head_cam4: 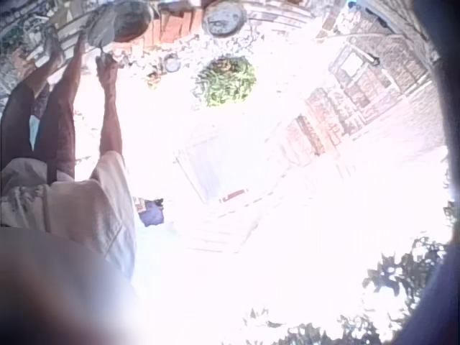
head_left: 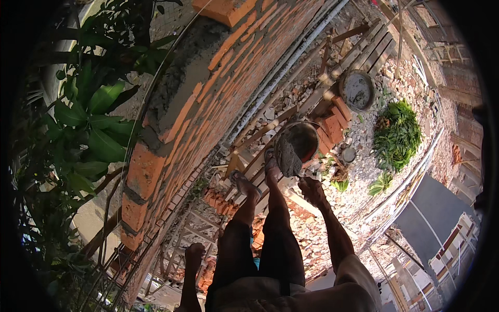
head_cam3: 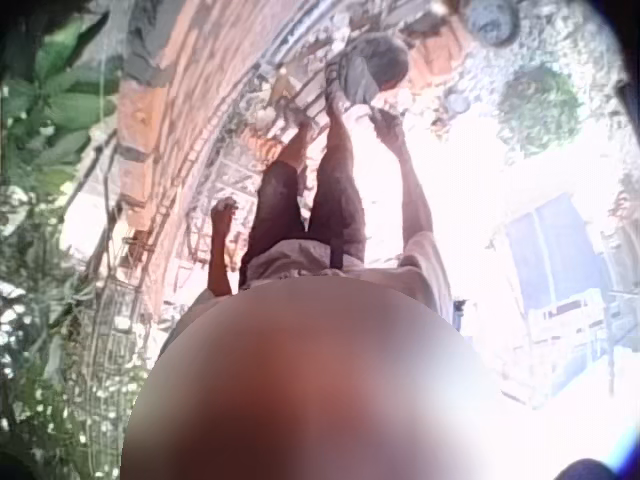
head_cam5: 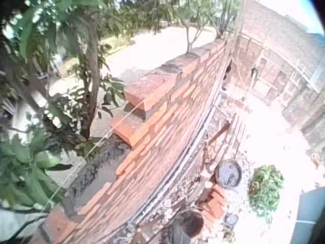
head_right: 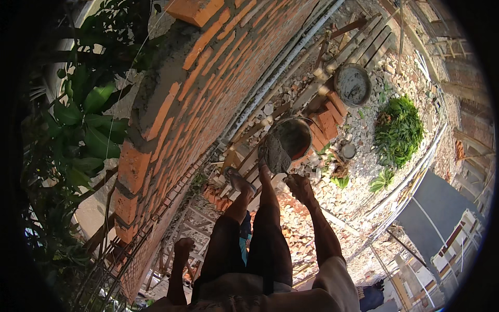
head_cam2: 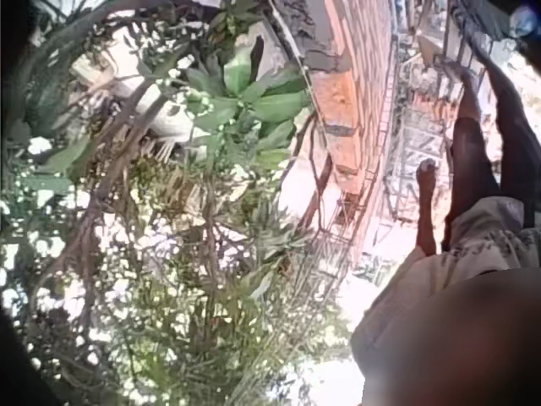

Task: The person applies mortar to a brick wall using a trowel, places bricks, and smooths the mortar between them. The person works on a partially built brick wall, using a trowel to apply mortar and place bricks in sequence.

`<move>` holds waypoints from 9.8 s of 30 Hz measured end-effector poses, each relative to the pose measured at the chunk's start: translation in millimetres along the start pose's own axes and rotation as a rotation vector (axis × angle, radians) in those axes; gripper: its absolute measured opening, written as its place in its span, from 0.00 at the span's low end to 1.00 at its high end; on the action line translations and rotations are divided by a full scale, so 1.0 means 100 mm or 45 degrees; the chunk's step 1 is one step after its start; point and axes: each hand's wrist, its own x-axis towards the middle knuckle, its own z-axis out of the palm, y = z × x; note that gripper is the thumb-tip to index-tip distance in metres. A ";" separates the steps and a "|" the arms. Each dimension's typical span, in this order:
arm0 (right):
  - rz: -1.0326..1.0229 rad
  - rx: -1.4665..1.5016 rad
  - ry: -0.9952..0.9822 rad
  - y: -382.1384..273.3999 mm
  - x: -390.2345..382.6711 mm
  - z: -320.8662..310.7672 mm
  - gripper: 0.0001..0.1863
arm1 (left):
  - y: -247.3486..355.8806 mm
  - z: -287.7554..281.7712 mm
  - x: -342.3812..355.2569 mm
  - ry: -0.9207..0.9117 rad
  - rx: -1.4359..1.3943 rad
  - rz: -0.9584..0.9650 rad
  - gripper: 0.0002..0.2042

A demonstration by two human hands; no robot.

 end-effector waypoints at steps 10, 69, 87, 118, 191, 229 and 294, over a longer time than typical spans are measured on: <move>-0.616 -0.675 -0.813 -2.49 -0.29 0.09 0.26 | 0.09 0.28 -0.39 0.180 0.478 0.859 0.11; -0.899 -1.170 -0.369 -3.78 -1.07 1.70 0.14 | -0.70 0.01 -0.10 0.360 -0.299 0.251 0.20; -0.518 -0.225 -0.873 -3.40 -1.20 2.15 0.13 | -0.73 -0.04 -0.55 0.379 -0.429 0.043 0.15; -0.681 0.405 -0.513 -2.82 -0.99 2.49 0.11 | -0.56 -0.45 -0.83 0.474 -0.342 0.054 0.15; 0.040 -0.636 -0.007 1.14 1.65 0.24 0.12 | 1.27 3.84 3.85 -0.521 0.195 0.456 0.19; -0.079 0.095 0.274 0.29 0.14 0.22 0.15 | 1.09 1.30 2.09 -0.040 0.817 -0.131 0.30; -0.106 0.062 -0.652 -3.04 -1.35 2.60 0.13 | -0.89 0.29 -0.92 0.363 -0.622 -0.129 0.14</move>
